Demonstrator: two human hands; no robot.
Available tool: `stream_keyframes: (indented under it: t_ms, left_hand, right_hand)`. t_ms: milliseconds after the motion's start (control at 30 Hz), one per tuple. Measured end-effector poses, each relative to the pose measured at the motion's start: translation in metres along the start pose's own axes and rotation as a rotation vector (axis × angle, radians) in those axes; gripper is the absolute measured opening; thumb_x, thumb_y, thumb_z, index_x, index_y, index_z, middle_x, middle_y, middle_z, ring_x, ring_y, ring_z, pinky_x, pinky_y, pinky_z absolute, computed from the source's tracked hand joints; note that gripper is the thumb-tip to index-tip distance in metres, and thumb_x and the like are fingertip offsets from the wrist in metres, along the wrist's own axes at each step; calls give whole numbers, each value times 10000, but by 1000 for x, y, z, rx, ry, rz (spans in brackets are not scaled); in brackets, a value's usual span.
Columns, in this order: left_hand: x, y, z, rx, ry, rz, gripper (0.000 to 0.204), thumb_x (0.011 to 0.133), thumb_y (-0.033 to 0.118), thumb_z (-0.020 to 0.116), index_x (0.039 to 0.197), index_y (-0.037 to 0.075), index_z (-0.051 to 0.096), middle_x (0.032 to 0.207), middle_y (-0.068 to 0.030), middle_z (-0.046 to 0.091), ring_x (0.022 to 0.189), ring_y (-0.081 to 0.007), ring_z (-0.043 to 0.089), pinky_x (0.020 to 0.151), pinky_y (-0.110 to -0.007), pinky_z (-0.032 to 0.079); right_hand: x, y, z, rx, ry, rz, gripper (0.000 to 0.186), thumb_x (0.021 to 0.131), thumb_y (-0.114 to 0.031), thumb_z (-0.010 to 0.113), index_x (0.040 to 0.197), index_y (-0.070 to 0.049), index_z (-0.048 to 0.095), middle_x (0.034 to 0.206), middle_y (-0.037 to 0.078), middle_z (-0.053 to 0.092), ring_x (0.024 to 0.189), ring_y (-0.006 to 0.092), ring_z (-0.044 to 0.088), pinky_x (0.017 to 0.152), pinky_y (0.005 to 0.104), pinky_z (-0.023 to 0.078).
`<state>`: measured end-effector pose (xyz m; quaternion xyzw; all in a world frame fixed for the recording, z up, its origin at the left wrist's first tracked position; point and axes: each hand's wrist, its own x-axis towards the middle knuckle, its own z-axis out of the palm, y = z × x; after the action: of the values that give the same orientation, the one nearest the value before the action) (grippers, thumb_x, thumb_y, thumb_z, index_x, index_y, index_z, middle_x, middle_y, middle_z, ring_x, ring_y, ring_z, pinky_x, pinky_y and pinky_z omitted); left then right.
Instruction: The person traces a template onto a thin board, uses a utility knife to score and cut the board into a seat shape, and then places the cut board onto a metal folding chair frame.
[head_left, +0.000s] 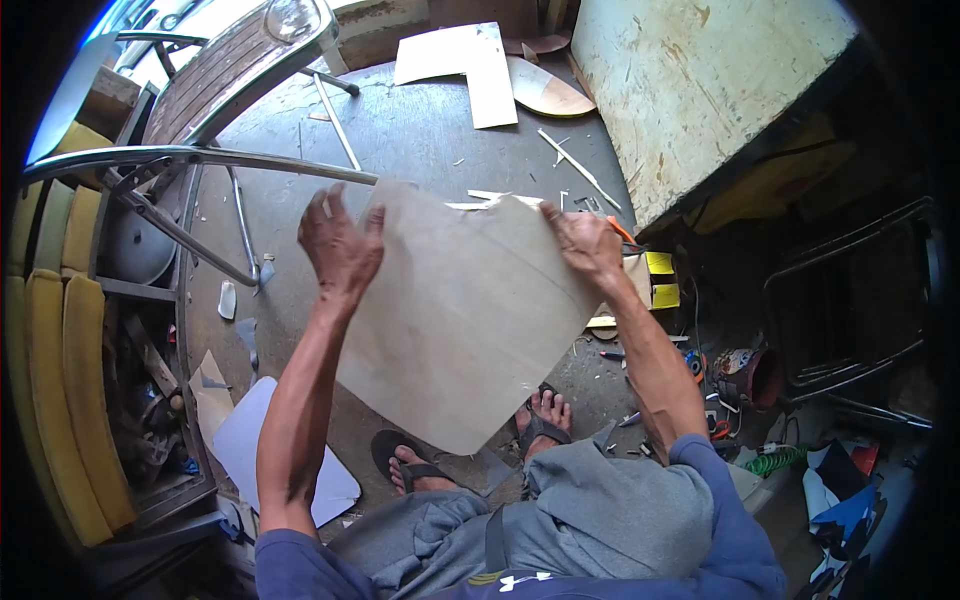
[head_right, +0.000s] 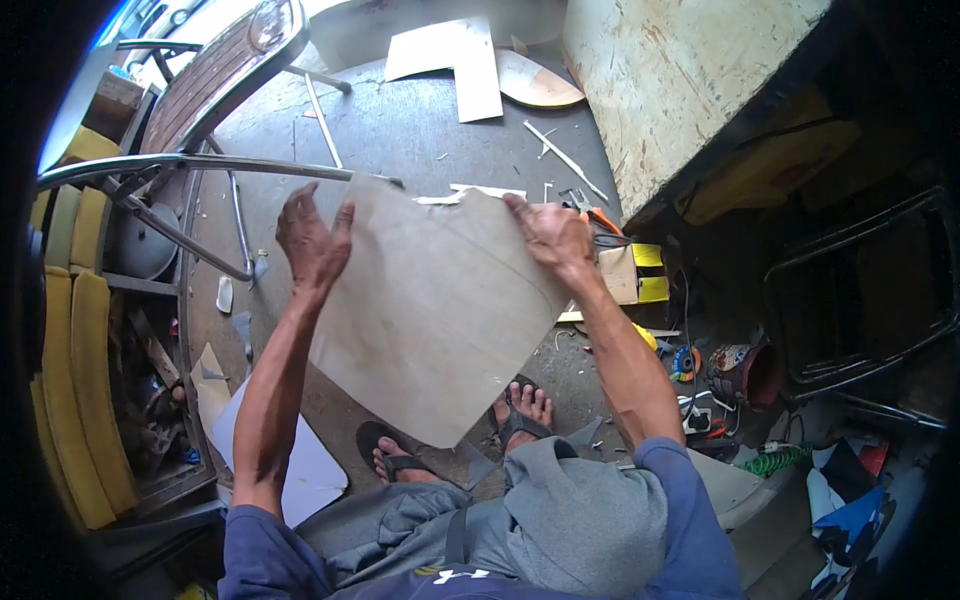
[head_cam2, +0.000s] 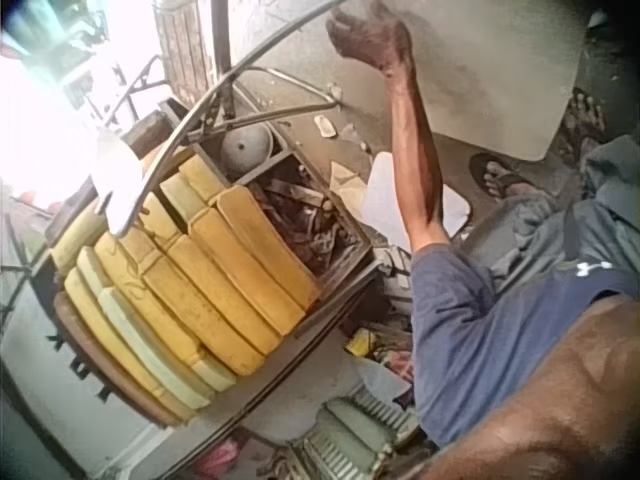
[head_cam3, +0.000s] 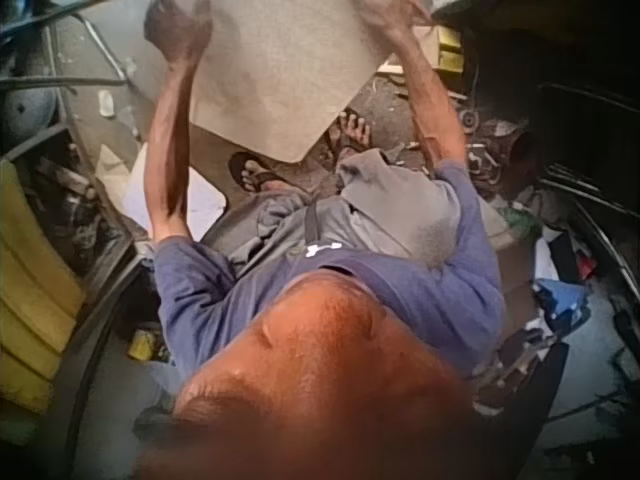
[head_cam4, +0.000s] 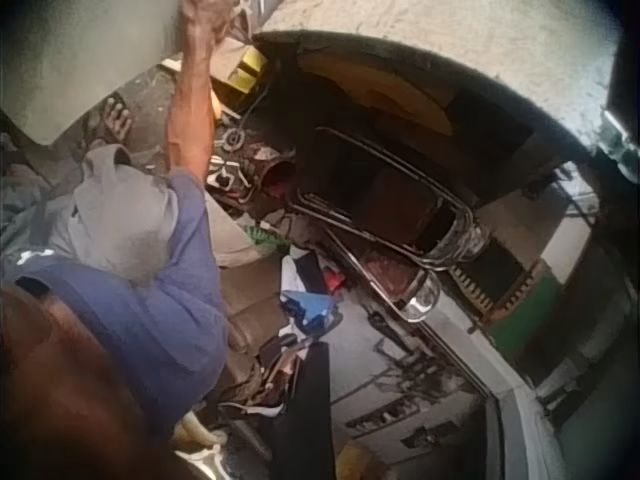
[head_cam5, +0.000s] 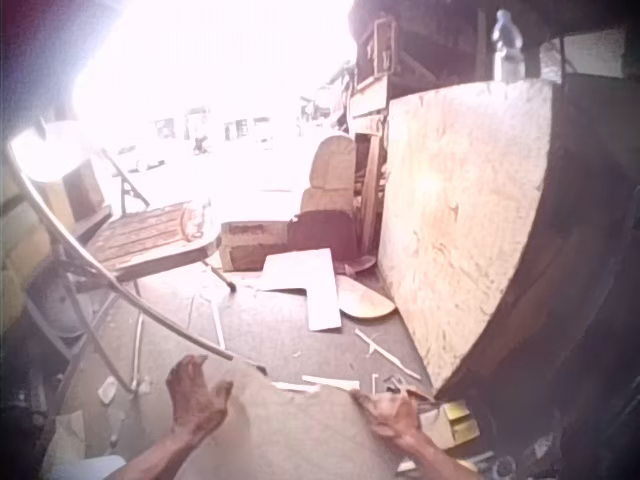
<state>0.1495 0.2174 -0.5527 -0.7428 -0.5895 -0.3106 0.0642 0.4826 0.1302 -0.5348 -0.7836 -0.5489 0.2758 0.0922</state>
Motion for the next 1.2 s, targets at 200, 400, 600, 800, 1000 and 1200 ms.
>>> stream_keyframes:
  t_ms: [200,400,600,800,1000,1200]
  left_hand:
    - [19,-37,7,-109,-521,-408,628,933,633,546,981,31,720,1000,-264,714,999,-422,682,923,-548,442]
    - [4,-41,57,53,-518,-240,625,896,628,600,988,18,706,1025,-222,728,990,-388,678,912,-523,447]
    - [-9,-19,81,-43,-628,-183,642,873,649,618,1057,42,711,1041,-186,710,1153,-341,620,971,-532,381]
    - [-15,5,96,59,-673,-217,672,821,683,664,1242,159,668,1206,-159,667,1168,-342,609,1007,-561,378]
    - [-27,16,116,9,-859,-310,791,774,714,689,1355,186,596,1318,-168,625,1298,-360,521,1090,-594,334]
    - [-42,8,134,-3,-877,-338,850,778,687,698,1394,116,564,1351,-176,615,1315,-382,506,1090,-596,332]
  right_hand:
    - [-10,60,58,377,127,-111,584,1051,-525,430,944,17,619,882,232,672,880,423,657,807,495,492]
    - [-102,154,123,-331,141,-281,364,851,-132,677,1202,-77,597,1085,170,590,1055,381,588,824,517,491]
    - [-107,176,120,-514,128,-268,329,842,-169,700,1125,-44,586,1082,132,568,1080,324,558,873,471,461]
    - [-94,162,113,61,219,-55,299,998,-208,516,1221,-9,512,1006,320,643,907,516,642,784,569,502]
    - [-35,39,100,147,-79,-106,362,1064,-351,410,1311,-96,480,882,330,676,908,533,661,804,582,512]
    - [29,6,135,53,-54,-111,320,1072,-369,405,1210,-97,500,871,311,688,894,535,664,810,605,504]
